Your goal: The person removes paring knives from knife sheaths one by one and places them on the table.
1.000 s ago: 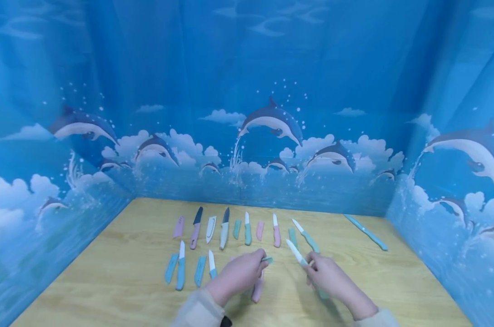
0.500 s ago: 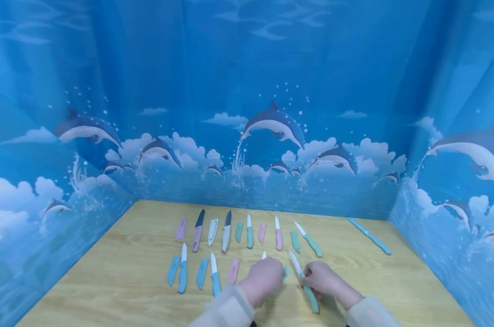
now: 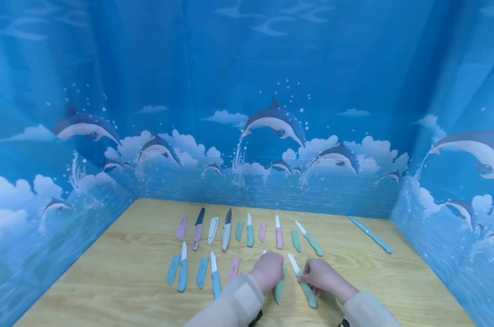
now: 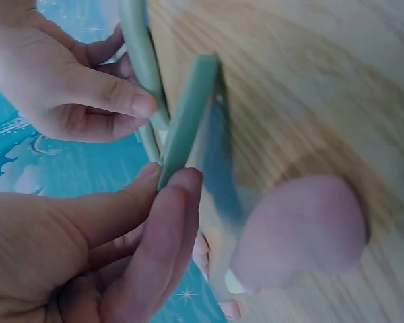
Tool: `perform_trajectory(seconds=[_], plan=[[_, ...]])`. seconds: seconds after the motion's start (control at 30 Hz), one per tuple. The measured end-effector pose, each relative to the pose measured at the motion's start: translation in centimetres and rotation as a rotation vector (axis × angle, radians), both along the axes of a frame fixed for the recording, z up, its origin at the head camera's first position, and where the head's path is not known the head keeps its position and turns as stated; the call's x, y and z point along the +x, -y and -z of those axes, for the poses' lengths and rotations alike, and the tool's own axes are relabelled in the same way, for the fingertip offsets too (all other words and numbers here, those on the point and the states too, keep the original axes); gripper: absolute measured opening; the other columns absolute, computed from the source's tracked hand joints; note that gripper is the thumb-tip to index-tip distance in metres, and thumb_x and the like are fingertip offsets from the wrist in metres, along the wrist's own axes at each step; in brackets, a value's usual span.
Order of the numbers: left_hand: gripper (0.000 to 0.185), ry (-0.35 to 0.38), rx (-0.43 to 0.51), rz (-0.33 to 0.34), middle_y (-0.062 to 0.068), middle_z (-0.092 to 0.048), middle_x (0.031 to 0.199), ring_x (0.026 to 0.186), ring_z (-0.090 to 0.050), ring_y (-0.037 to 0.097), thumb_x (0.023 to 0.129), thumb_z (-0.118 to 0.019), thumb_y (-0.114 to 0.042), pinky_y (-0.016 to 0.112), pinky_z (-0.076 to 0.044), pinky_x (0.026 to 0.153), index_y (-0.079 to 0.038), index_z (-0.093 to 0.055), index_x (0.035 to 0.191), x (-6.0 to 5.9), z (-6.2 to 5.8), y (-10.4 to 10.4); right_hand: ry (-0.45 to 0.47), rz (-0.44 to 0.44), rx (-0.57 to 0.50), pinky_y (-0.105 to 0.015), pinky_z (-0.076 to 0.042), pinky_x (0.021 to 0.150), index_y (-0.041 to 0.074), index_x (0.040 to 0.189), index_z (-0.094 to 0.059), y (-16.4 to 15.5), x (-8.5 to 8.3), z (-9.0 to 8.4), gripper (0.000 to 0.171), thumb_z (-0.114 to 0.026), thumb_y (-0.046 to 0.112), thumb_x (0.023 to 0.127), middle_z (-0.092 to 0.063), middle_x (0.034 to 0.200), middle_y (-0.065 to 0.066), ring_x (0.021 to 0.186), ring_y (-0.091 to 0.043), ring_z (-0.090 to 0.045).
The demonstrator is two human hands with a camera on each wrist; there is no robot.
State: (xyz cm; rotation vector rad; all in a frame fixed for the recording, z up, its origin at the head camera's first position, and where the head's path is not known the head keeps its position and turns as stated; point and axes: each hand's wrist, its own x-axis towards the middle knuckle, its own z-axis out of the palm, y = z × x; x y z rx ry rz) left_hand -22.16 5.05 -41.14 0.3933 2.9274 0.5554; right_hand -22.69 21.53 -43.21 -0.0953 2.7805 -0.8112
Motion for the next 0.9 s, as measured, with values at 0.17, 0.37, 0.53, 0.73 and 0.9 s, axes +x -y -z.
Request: perform_trajectory(seconds=[0.17,0.37,0.53,0.73,0.9], plan=[[0.006,0.006,-0.021,-0.019,0.005,-0.058,0.073,0.065,-0.054,0.017,0.084,-0.069,-0.007,0.026,-0.049,0.059,-0.005,-0.064,0.082,-0.1,0.4,-0.2,-0.003,0.002,0.002,-0.021,-0.047,0.043,0.007,0.076,-0.054,0.0,0.0,0.0,0.021,-0.073,0.013,0.084,-0.056,0.059,-0.004,0.045,-0.01,-0.051],[0.009,-0.04,-0.128,-0.032,0.008,-0.064,0.082,0.072,-0.06,0.017,0.092,-0.061,-0.008,0.027,-0.054,0.065,-0.006,-0.066,0.085,0.0,0.8,-0.6,-0.005,0.003,0.032,-0.021,-0.046,0.044,0.007,0.079,-0.054,0.1,0.0,0.0,0.021,-0.072,0.015,0.086,-0.055,0.061,-0.004,0.047,-0.01,-0.052],[0.013,-0.073,-0.185,-0.043,0.009,-0.066,0.085,0.078,-0.064,0.019,0.093,-0.059,-0.01,0.029,-0.056,0.068,-0.006,-0.068,0.084,0.1,0.9,-0.8,-0.057,0.011,0.033,-0.023,-0.043,0.046,0.008,0.085,-0.056,0.0,0.0,-0.4,0.019,-0.07,0.02,0.088,-0.052,0.061,-0.002,0.049,-0.012,-0.048],[0.013,-0.087,-0.209,-0.065,0.008,-0.066,0.084,0.077,-0.064,0.018,0.093,-0.059,-0.01,0.029,-0.056,0.066,-0.006,-0.068,0.084,0.2,0.8,-1.0,-0.248,-0.012,0.027,-0.037,-0.05,0.064,-0.002,0.105,-0.058,-1.2,-0.9,-1.2,0.028,-0.068,0.019,0.089,-0.056,0.086,-0.009,0.075,-0.021,-0.055],[0.014,-0.09,-0.22,-0.073,0.008,-0.066,0.082,0.075,-0.064,0.017,0.093,-0.06,-0.011,0.028,-0.056,0.064,-0.005,-0.068,0.084,0.2,0.8,-1.0,-0.35,-0.017,0.086,-0.056,-0.045,0.093,-0.009,0.124,-0.05,-3.5,-2.0,-1.2,0.045,-0.064,0.019,0.092,-0.051,0.121,-0.027,0.111,-0.044,-0.05]])
